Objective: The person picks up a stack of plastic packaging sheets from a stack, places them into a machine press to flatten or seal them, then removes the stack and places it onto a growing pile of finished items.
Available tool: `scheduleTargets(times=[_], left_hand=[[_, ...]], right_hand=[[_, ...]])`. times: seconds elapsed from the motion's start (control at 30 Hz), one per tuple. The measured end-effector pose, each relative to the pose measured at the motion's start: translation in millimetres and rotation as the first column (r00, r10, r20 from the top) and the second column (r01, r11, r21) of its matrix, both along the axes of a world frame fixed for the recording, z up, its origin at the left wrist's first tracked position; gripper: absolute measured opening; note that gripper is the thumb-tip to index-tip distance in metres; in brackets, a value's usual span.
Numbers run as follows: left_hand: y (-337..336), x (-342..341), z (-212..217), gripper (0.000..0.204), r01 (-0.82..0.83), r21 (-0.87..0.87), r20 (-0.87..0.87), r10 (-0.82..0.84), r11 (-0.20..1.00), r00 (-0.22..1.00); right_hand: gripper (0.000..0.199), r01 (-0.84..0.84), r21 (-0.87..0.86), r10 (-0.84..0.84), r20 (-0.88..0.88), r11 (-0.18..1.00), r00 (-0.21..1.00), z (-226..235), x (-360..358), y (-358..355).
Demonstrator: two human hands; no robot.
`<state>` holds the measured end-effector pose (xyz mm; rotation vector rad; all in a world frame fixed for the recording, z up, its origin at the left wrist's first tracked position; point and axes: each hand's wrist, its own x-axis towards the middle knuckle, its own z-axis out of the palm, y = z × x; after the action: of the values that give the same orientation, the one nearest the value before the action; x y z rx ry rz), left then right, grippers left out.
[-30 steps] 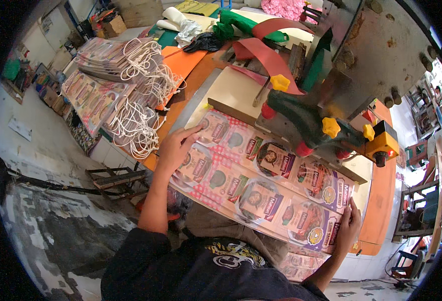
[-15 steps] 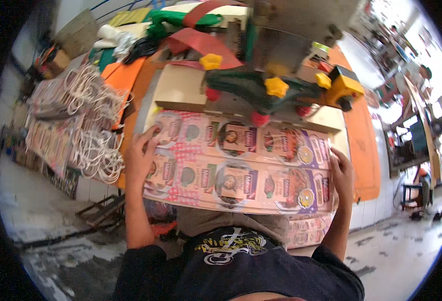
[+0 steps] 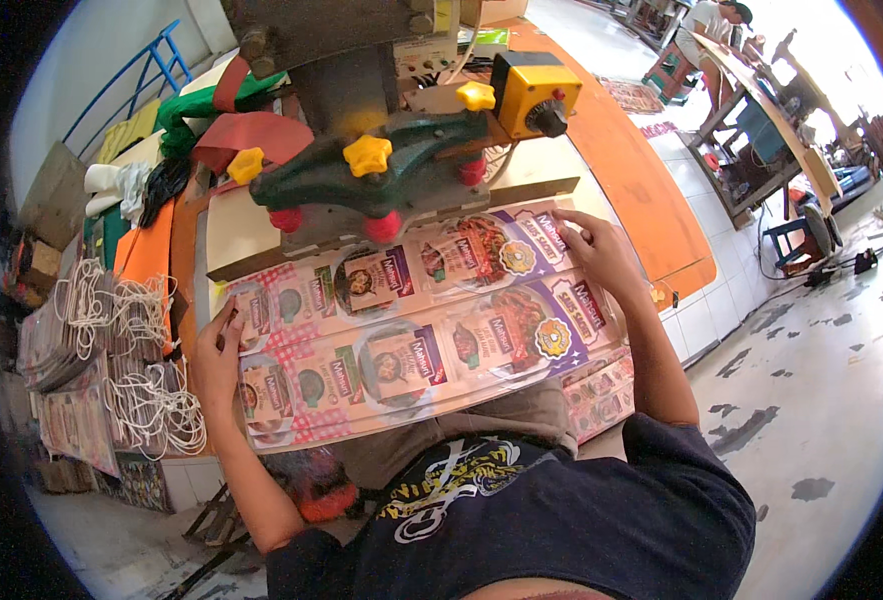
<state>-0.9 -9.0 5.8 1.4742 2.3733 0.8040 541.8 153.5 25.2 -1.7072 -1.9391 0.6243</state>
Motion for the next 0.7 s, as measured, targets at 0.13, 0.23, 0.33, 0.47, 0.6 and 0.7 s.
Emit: scheduleTargets(times=[0.13, 0.23, 0.33, 0.47, 0.6, 0.7], left_hand=[[-0.7, 1.7, -0.6, 0.046, 0.009, 0.025, 0.052, -0.011, 1.0, 0.999], [2.2, 5.7, 6.7, 0.048, -0.004, 0.006, 0.08, 0.004, 1.0, 0.997], [2.1, -4.5, -9.3, 0.05, -0.047, 0.142, 0.125, 0.029, 0.989, 0.992], [2.1, -8.8, -8.6, 0.049, -0.1, 0.197, 0.201, 0.06, 0.975, 0.978], [5.8, -25.5, -16.8, 0.045, -0.094, 0.207, 0.292, 0.03, 0.974, 0.956], [4.9, -30.1, -17.6, 0.037, -0.1, 0.181, 0.397, 0.02, 0.978, 0.918]], right_hand=[[0.034, 0.072, -0.045, -0.071, 0.028, 0.996, 0.997, 1.5, 0.3, 1.7], [0.035, 0.09, 0.014, -0.088, -0.131, 0.996, 0.988, -23.7, 14.9, 12.0], [0.044, 0.006, -0.056, -0.028, -0.411, 0.998, 0.911, -38.0, 23.2, 24.3], [0.035, -0.014, -0.184, -0.071, -0.449, 0.983, 0.891, -31.5, 24.3, 28.9], [0.029, -0.036, -0.198, -0.062, -0.468, 0.979, 0.882, -16.2, 21.5, 19.5], [0.028, -0.097, -0.251, -0.065, -0.568, 0.963, 0.821, -23.1, 28.9, 20.8]])
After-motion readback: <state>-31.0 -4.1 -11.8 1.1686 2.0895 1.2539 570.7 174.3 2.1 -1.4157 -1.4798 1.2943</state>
